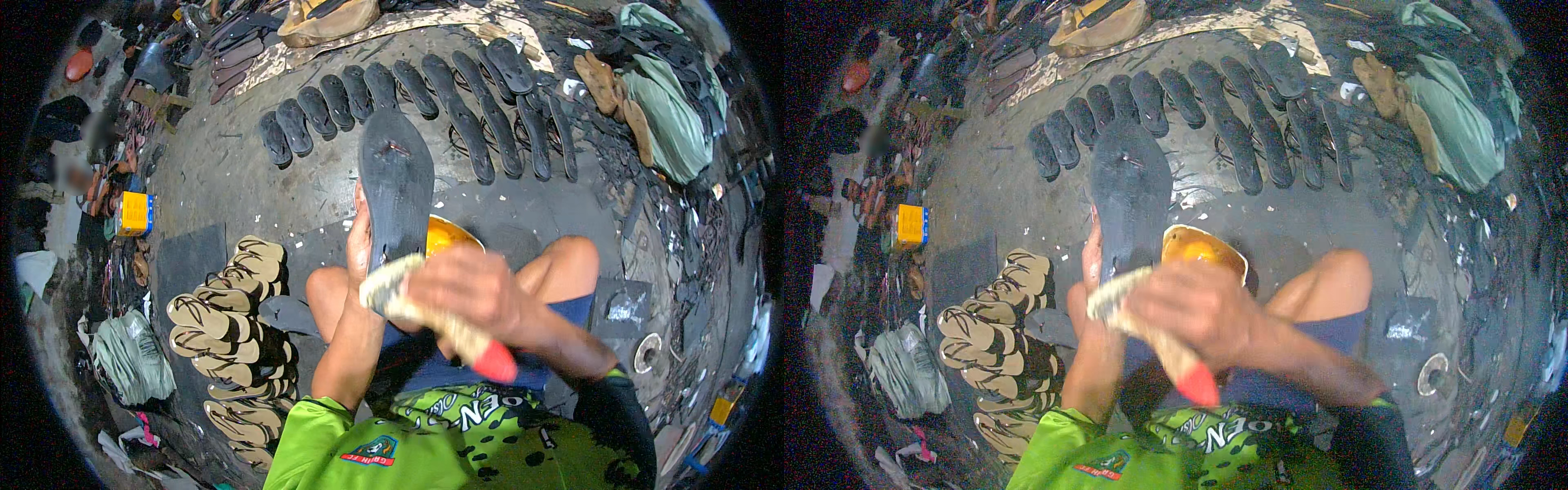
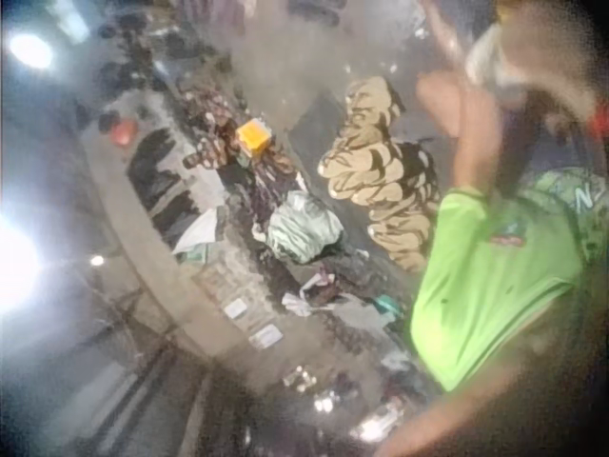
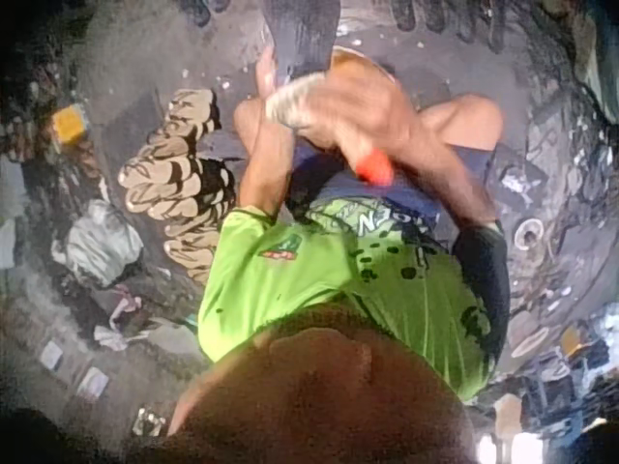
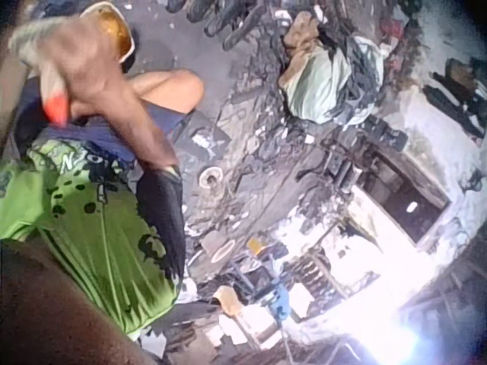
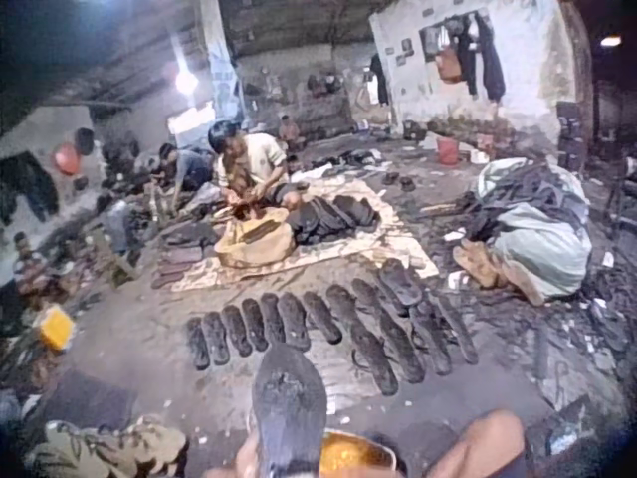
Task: The person sits on the floor and repeatedly applies a yellow substance from a container onto the soles of flip-flops using a brush. They handle each flip-flop individually, brush the sole, and place it aside.
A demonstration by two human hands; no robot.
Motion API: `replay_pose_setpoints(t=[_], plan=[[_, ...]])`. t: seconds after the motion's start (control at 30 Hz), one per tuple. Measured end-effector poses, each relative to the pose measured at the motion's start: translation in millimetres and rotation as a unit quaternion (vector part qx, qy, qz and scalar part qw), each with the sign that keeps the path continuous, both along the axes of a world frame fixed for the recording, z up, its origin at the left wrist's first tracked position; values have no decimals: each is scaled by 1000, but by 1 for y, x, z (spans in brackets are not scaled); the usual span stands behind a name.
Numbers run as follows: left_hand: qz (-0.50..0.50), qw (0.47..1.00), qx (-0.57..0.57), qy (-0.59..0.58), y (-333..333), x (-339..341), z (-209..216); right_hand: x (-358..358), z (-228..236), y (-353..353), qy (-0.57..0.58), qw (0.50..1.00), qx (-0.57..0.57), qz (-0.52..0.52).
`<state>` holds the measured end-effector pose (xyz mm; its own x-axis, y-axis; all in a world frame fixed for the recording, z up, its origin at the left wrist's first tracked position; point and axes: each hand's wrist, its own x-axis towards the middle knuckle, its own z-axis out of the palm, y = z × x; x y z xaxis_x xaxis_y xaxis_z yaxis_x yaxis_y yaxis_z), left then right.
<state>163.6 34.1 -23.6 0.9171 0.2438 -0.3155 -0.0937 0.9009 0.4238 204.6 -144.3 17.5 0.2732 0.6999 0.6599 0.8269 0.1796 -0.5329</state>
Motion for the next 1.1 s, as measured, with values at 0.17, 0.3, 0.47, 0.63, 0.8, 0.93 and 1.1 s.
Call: replay_pose_setpoints(t=[0.17, 0.3, 0.47, 0.63, 0.8, 0.93, 1.1], plan=[[6, 994, 99, -51, 38, 61, -32, -3, -55, -25, 150, 988, 31, -14], [-31, 968, 215, 127, 86, 138, -107, 17, -57, -53, 358, 892, 134, -240], [-45, 909, 335, 244, 85, 207, -182, 22, -66, -69, 442, 819, 56, -362], [-76, 889, 360, 272, 58, 221, -241, 13, -109, -61, 421, 864, -36, -275], [12, 855, 430, 290, 103, 172, -263, 33, -133, -4, 163, 914, -260, -265], [187, 769, 563, 239, 134, 60, -141, 29, -203, 30, 14, 889, -376, -262], [373, 351, 685, 518, 168, -200, -127, 18, -142, 25, 153, 910, -302, -240]])
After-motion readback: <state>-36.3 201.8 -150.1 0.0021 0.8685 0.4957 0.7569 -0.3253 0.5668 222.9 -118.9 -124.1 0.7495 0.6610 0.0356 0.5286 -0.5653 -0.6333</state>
